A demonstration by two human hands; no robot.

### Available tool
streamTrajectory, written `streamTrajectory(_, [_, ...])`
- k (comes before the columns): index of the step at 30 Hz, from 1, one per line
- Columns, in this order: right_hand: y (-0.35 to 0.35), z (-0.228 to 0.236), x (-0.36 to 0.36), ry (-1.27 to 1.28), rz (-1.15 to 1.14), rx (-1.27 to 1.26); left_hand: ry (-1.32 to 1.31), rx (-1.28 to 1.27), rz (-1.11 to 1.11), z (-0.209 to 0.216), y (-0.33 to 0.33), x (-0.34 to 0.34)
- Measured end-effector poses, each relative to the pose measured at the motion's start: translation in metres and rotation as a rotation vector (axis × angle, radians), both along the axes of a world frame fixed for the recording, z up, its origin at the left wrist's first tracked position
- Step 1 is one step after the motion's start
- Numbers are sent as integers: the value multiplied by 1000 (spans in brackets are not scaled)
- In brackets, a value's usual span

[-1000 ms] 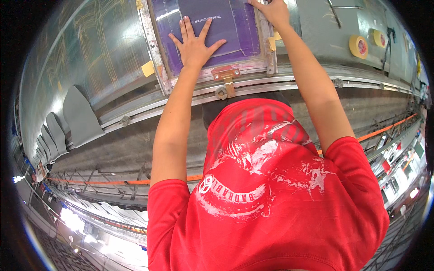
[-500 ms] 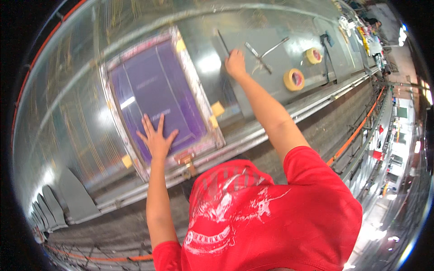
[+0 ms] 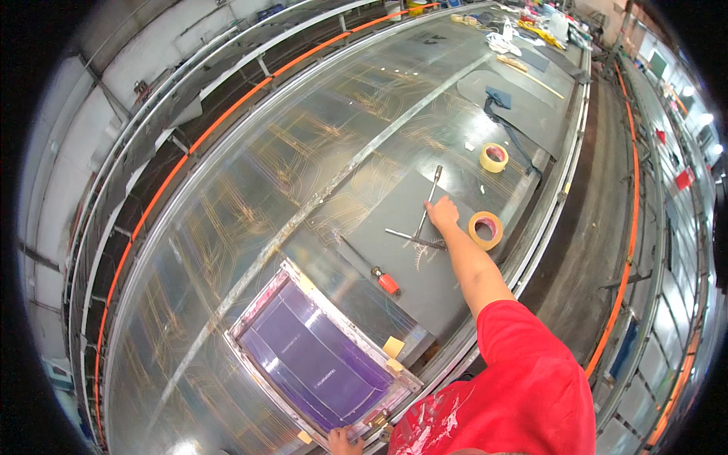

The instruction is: The person aligns a purple solar panel into a metal frame on a workbench, repeatedly pressing and adjusting it to fit. They use a metal tool to secure the panel and then place a clear protective sheet over it, smoothing it down by hand.

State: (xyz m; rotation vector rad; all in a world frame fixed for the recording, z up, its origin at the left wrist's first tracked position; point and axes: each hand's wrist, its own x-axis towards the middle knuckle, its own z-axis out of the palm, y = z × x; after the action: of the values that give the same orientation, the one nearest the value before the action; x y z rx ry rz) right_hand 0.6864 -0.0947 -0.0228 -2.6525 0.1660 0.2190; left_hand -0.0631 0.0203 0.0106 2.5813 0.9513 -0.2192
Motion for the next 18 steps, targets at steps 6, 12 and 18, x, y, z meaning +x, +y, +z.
streamTrajectory(6, [3,-7,19,36,229,-10,70,1,-129,-33,24,9])
streamTrajectory(12, [-52,42,6,-32,12,584,47,42,-213,8,31,46])
streamTrajectory(18, [-103,201,-176,165,191,1582,-127,345,-243,152,41,15])
